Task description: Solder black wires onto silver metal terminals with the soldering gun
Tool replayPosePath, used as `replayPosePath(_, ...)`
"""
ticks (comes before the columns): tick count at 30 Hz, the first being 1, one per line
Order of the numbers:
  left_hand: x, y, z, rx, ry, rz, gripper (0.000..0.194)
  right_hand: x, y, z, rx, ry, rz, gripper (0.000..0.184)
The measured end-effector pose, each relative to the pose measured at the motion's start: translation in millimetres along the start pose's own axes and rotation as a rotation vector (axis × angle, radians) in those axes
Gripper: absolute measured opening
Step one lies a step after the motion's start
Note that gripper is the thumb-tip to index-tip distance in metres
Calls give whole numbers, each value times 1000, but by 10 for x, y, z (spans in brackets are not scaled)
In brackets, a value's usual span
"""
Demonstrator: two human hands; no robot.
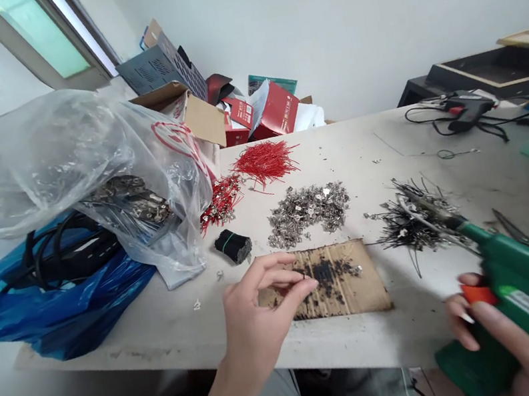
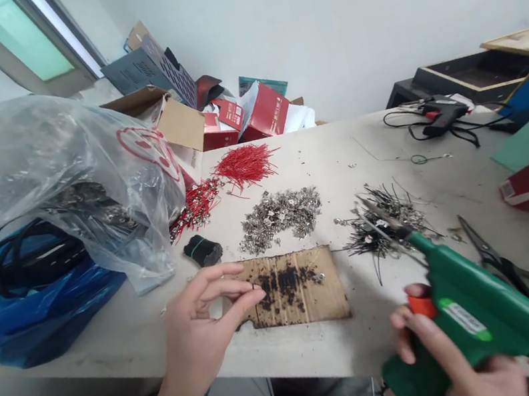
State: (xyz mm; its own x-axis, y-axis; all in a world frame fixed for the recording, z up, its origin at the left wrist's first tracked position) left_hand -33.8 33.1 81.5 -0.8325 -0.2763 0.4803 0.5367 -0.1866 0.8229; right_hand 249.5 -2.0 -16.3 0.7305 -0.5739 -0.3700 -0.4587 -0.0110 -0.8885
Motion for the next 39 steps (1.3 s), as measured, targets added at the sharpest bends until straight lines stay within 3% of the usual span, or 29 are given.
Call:
replayPosePath(2,-87,-15,-42,60,-50,-114,31,-302,12,-139,-42,-91,-18,44)
replayPosePath(6,-164,-4,-113,127,-138,-255,34,-877,-10,-376,-1,-417,-99,29)
replayPosePath(9,-147,18,-136,173,-190,-333,38,-1099,9,-465,13,-569,-174,20)
replayPosePath(11,-103,47,-130,174,-190,-360,42,-1162,0,-488,39,-597,-210,15)
replayPosePath(16,2,118,-95,129,-172,-356,45,-1198,-26,-495,52,-595,-284,16)
replayPosePath(22,61,162,-82,65,-244,-253,49,-1289,25,-477,-5,-711,-303,13)
replayPosePath(28,87,95,-107,16,-293,-168,54,-1327,41,-496,13,-717,-318,15)
replayPosePath(31,21,2,-168,50,-303,-202,50,-1290,55,-520,29,-679,-300,18)
replayPosePath(34,-116,-61,-249,42,-288,-229,35,-1182,84,-524,32,-572,-258,20)
replayPosePath(39,-365,-42,-297,-162,-276,-205,14,-896,52,-461,30,-389,-232,22)
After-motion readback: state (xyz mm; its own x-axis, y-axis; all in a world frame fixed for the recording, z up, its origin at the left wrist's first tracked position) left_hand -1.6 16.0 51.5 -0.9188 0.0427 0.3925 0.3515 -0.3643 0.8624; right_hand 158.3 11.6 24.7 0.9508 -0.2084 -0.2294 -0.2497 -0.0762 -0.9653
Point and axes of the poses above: each hand's wrist, its own z-axis towards the middle knuckle, its own x-axis out of the back of the hand, y = z × x, the point moved 6 cm from there along z, towards the middle knuckle, and after that the axes turned 1 degree about -x, right-handed, at the moved point
